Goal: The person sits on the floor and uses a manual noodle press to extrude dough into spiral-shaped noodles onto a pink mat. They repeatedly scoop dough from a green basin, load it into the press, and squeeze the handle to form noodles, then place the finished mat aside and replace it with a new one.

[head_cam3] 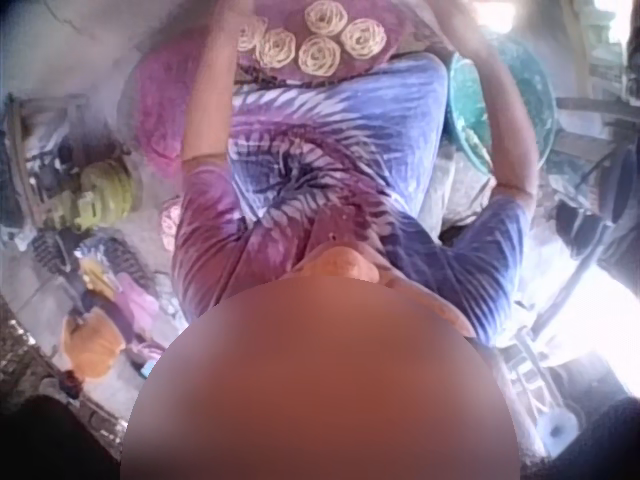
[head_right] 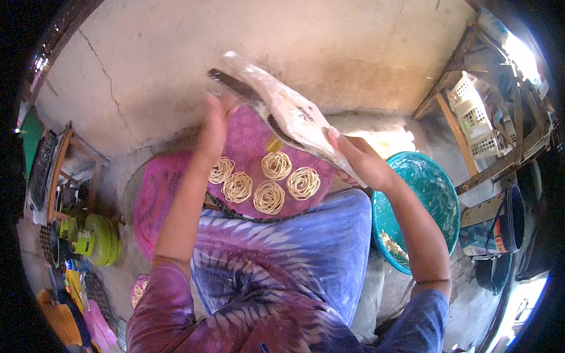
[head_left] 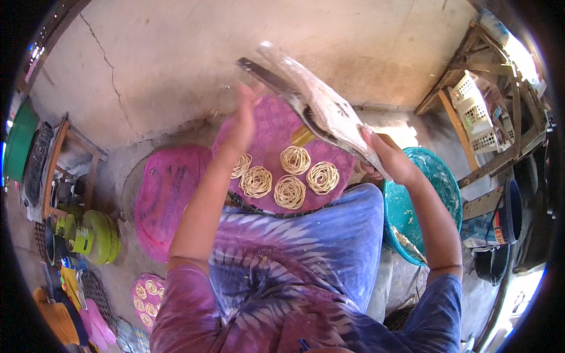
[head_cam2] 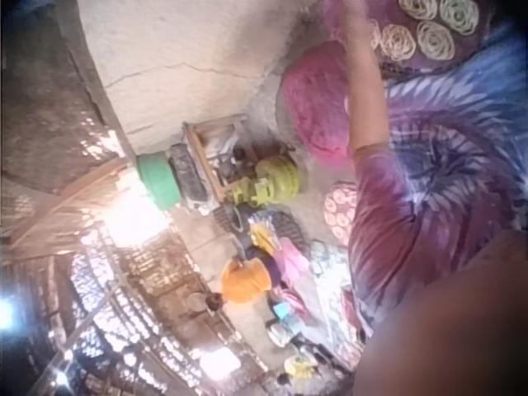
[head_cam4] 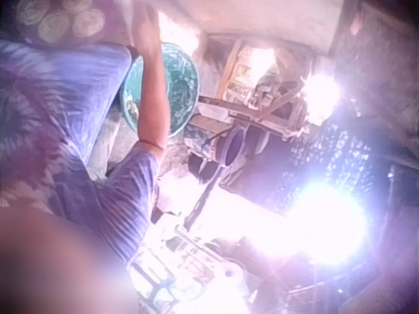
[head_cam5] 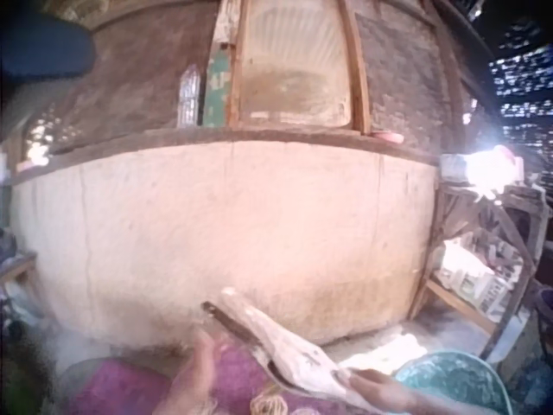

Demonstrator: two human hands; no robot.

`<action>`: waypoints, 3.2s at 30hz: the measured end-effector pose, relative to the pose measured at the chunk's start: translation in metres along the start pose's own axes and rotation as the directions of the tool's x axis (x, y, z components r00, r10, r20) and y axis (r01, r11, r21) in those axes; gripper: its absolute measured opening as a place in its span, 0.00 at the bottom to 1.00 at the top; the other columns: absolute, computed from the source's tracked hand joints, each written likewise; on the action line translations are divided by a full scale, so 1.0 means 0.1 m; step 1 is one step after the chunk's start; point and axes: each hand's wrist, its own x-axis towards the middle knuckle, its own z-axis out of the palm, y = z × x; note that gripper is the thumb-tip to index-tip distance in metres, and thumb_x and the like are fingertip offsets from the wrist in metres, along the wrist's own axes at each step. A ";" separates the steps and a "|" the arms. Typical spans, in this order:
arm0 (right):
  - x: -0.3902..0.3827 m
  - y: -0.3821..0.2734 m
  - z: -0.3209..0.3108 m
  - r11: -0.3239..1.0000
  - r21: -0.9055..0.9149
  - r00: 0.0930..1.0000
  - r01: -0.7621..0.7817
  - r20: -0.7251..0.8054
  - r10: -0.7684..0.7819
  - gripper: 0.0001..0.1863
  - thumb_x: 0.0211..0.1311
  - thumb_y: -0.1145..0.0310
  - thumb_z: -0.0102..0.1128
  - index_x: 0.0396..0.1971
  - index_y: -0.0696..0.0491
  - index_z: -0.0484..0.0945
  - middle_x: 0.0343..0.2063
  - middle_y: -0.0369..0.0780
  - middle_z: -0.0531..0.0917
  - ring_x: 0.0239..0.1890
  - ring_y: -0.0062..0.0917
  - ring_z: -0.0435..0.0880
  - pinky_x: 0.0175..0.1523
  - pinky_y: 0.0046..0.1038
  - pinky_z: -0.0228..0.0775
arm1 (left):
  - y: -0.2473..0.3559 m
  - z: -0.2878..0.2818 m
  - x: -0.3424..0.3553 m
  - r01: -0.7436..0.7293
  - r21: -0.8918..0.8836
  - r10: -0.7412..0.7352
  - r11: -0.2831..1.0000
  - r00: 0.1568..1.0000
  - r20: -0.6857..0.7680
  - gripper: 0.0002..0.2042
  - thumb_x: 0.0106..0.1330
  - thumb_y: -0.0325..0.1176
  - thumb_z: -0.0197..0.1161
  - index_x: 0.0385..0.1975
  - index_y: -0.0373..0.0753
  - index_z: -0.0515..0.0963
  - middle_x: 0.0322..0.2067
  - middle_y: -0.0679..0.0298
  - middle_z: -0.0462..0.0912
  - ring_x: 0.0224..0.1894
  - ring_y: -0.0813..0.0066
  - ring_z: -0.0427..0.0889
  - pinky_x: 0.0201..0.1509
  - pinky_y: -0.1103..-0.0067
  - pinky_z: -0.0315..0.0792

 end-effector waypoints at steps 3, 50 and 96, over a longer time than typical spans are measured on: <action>0.16 -0.18 0.19 0.998 -0.034 0.998 -0.049 0.036 0.051 0.35 0.67 0.37 0.40 0.47 0.57 0.74 0.22 0.34 0.74 0.20 0.14 0.70 0.22 0.19 0.61 | 0.15 -0.18 0.35 0.102 -0.807 -0.287 0.582 0.954 -0.087 0.36 0.68 0.66 0.31 0.48 0.34 0.69 0.48 0.50 0.75 0.54 0.55 0.72 0.62 0.57 0.61; 0.78 -0.12 0.36 0.927 -0.372 0.994 -0.048 -0.106 0.009 0.35 0.69 0.42 0.43 0.47 0.63 0.77 0.28 0.41 0.80 0.30 0.19 0.76 0.34 0.25 0.70 | -0.60 -0.24 -0.07 0.457 0.186 -0.479 0.870 0.873 0.097 0.46 0.63 0.74 0.23 0.50 0.37 0.75 0.40 0.59 0.82 0.50 0.68 0.76 0.63 0.69 0.60; -0.57 2.47 0.50 0.124 0.983 0.885 -0.138 0.178 -0.430 0.39 0.59 0.29 0.34 0.31 0.56 0.72 0.05 0.35 0.62 0.05 0.21 0.56 0.11 0.25 0.47 | -0.44 1.37 -2.28 0.394 -0.824 -0.714 0.407 0.700 -0.018 0.14 0.68 0.45 0.58 0.36 0.41 0.68 0.42 0.60 0.77 0.52 0.61 0.78 0.56 0.68 0.69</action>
